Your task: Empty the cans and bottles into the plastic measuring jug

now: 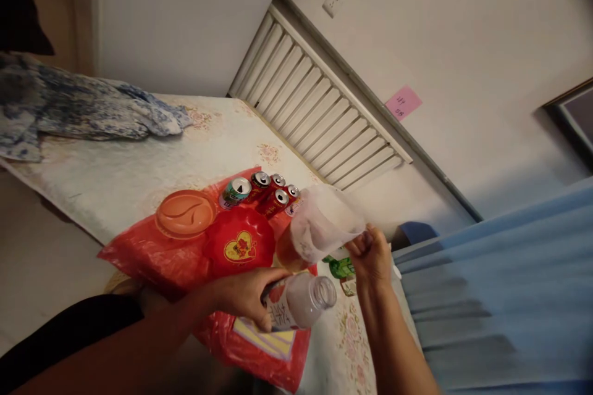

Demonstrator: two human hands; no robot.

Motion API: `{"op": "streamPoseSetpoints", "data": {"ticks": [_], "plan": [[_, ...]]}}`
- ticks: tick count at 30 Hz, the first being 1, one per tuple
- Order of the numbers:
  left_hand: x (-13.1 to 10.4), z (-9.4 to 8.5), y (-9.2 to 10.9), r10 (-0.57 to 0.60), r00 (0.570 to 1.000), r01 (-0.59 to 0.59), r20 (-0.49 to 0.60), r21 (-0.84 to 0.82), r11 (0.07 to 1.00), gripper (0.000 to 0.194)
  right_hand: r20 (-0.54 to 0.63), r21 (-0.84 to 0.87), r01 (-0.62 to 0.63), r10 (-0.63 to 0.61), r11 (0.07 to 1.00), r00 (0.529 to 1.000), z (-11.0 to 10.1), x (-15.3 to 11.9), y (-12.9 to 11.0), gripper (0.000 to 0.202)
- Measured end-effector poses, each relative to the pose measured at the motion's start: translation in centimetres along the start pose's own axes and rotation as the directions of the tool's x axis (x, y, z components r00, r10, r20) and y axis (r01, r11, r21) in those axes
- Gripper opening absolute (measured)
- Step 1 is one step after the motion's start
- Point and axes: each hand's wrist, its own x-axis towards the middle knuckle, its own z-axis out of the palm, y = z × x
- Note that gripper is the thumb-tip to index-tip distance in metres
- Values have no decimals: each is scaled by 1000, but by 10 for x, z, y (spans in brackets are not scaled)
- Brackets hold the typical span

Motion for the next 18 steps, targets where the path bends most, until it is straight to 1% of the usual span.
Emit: {"op": "streamPoseSetpoints", "data": {"ticks": [2, 4, 7, 10, 12, 15, 17, 18], "plan": [[2, 4, -3, 6, 998, -6, 58, -7, 1000, 87, 9, 56, -12, 12, 998, 1000, 14, 0, 18, 43], [4, 7, -7, 4, 996, -1, 91, -33, 999, 84, 21, 92, -33, 31, 995, 999, 27, -2, 36, 38], [6, 10, -12, 11, 995, -6, 100, -44, 999, 84, 39, 145, -74, 69, 987, 997, 46, -5, 62, 36], [6, 11, -14, 26, 995, -27, 101, 4, 1000, 85, 49, 205, -105, 97, 973, 994, 60, -11, 84, 38], [6, 10, -14, 35, 993, -38, 112, 25, 999, 82, 58, 217, -103, 92, 971, 994, 65, -16, 96, 39], [6, 10, -12, 29, 992, -38, 121, 65, 997, 80, 80, 183, -82, 68, 980, 994, 67, -23, 109, 40], [6, 11, -11, 0, 993, -13, 118, 104, 994, 82, 101, 101, -50, 40, 994, 994, 63, -25, 113, 40], [6, 12, -11, -17, 993, 2, 119, 124, 992, 83, 119, 25, -29, 26, 999, 993, 58, -26, 113, 39]]}}
